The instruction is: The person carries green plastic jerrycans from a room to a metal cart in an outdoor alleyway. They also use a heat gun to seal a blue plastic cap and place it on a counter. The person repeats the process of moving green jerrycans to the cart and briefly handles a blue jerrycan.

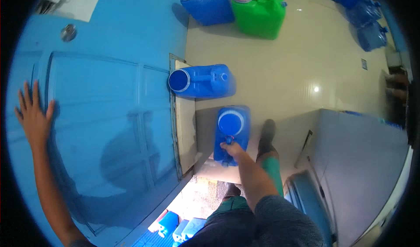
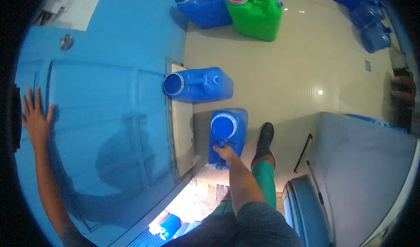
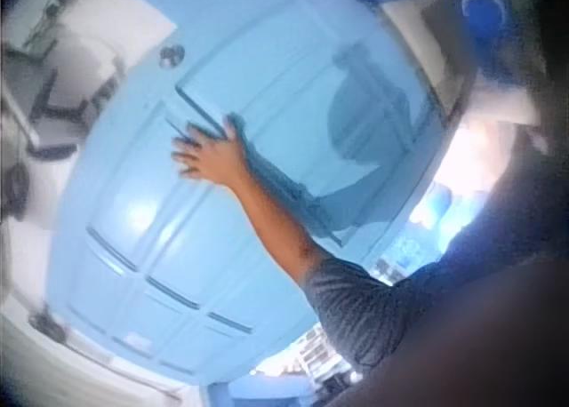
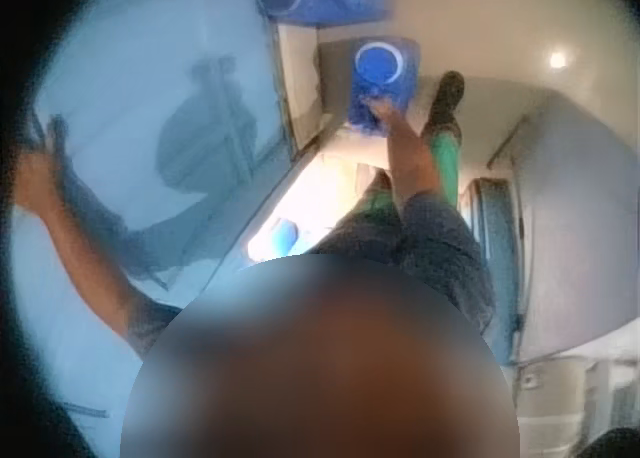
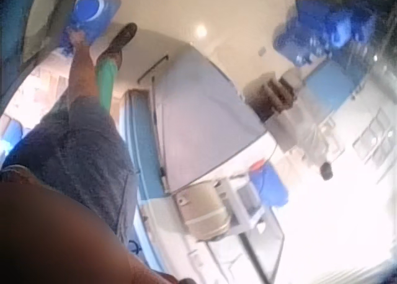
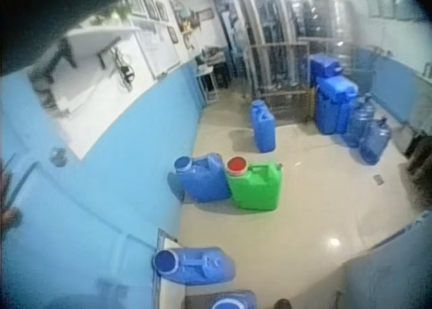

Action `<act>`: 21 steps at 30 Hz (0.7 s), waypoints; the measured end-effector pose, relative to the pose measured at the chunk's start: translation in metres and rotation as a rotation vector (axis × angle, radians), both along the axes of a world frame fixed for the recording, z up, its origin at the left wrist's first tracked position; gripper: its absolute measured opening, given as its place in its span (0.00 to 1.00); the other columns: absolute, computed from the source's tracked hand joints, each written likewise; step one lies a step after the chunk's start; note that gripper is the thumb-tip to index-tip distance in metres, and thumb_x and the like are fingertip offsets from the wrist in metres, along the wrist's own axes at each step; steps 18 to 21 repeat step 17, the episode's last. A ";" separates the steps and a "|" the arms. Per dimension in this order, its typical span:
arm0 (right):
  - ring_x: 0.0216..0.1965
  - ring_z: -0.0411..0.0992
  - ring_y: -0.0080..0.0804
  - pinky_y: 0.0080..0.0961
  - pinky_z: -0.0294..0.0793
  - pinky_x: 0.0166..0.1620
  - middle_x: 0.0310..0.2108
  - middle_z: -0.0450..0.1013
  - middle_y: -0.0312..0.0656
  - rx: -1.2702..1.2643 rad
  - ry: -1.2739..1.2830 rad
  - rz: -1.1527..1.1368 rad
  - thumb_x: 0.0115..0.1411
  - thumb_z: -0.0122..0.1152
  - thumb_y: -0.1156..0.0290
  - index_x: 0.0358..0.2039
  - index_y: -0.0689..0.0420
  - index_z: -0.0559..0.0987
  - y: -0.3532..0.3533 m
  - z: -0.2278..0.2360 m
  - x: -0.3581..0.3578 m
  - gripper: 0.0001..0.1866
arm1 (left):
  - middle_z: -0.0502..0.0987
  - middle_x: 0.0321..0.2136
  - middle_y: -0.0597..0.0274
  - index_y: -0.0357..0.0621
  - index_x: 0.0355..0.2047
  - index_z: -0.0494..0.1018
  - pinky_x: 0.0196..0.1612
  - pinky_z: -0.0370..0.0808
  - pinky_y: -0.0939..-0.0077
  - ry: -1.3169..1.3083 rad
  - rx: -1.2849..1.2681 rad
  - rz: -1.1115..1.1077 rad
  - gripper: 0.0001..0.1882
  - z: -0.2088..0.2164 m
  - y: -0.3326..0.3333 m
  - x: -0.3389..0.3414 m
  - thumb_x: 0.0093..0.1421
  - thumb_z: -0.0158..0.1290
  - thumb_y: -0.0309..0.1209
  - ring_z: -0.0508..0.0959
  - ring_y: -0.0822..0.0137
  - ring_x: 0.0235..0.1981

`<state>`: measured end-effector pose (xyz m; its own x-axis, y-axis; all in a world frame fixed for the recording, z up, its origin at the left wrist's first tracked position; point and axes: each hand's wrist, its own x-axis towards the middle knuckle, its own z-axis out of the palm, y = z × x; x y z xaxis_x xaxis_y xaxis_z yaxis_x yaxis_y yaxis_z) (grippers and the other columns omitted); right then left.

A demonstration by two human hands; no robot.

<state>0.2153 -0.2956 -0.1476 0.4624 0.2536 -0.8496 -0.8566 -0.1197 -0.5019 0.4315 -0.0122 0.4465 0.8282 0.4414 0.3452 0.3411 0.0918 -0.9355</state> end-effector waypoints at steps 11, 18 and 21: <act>0.14 0.65 0.28 0.30 0.62 0.16 0.15 0.66 0.38 -0.293 0.374 -0.364 0.48 0.65 0.64 0.21 0.58 0.73 -0.038 0.028 0.082 0.13 | 0.41 0.69 0.59 0.56 0.67 0.48 0.66 0.35 0.42 0.135 -0.273 -0.732 0.41 0.018 0.033 0.018 0.56 0.50 0.51 0.37 0.53 0.69; 0.10 0.63 0.35 0.33 0.61 0.13 0.12 0.65 0.43 -0.237 0.287 -0.654 0.48 0.63 0.66 0.19 0.62 0.71 -0.116 0.040 0.181 0.13 | 0.40 0.68 0.54 0.54 0.67 0.47 0.65 0.32 0.40 0.100 -0.356 -0.716 0.44 0.025 0.037 0.021 0.54 0.50 0.54 0.37 0.50 0.69; 0.10 0.63 0.35 0.33 0.61 0.13 0.12 0.65 0.43 -0.237 0.287 -0.654 0.48 0.63 0.66 0.19 0.62 0.71 -0.116 0.040 0.181 0.13 | 0.40 0.68 0.54 0.54 0.67 0.47 0.65 0.32 0.40 0.100 -0.356 -0.716 0.44 0.025 0.037 0.021 0.54 0.50 0.54 0.37 0.50 0.69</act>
